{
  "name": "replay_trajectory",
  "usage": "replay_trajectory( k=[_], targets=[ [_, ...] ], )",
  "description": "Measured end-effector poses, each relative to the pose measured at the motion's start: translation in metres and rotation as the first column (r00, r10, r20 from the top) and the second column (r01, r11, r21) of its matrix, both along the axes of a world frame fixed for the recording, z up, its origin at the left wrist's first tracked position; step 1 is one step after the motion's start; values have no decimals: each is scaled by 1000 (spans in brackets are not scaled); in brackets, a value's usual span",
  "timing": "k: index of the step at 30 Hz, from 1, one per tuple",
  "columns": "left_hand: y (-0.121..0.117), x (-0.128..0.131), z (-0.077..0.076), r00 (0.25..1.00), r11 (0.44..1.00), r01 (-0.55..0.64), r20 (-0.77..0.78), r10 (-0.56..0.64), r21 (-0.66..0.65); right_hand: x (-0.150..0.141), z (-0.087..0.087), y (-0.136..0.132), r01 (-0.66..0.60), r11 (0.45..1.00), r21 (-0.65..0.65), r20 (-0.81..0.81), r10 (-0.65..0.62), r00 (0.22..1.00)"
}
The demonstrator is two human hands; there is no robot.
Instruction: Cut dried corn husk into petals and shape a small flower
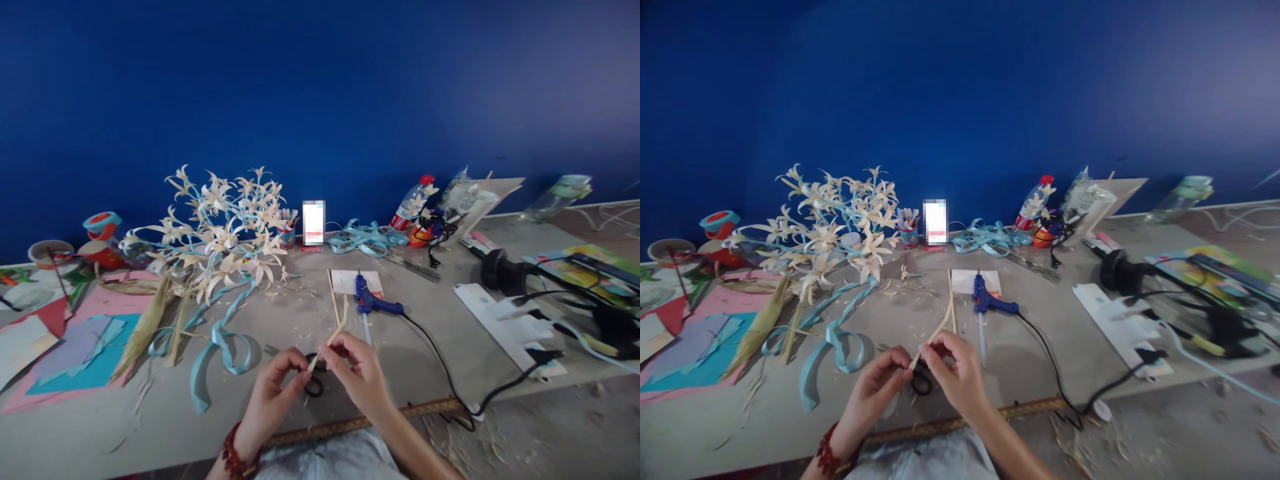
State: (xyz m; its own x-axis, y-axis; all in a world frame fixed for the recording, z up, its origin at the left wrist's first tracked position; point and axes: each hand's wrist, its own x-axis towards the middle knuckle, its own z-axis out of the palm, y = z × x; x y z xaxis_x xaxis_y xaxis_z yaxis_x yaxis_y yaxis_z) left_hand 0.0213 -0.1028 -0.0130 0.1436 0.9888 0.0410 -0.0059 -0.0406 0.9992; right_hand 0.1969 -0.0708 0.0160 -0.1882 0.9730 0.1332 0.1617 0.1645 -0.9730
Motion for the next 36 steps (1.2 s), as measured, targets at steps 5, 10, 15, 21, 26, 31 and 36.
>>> replay_trajectory(
  k=[5,10,15,21,26,31,36],
  targets=[
    [-2,2,0,1000,998,-5,26,7,-65,0,-4,-1,-80,997,-4,18,80,997],
    [-2,0,-2,1000,999,3,-16,-4,-52,2,-8,-2,-51,999,14,41,50,998],
    [-2,-3,-4,999,999,10,-41,-12,-42,4,-7,-1,-13,1000,-7,25,14,1000],
    [-4,-2,-5,999,997,28,29,-26,-65,4,-10,3,-66,993,-93,-10,66,998],
    [-1,-1,-3,999,999,41,12,-41,-8,5,-9,1,-148,988,-49,18,149,989],
    [5,2,4,997,994,42,-63,-36,102,2,-7,-1,-173,984,45,118,166,979],
    [6,2,5,988,989,67,-148,-47,133,4,-9,-1,-207,978,30,112,203,973]
  ],
)
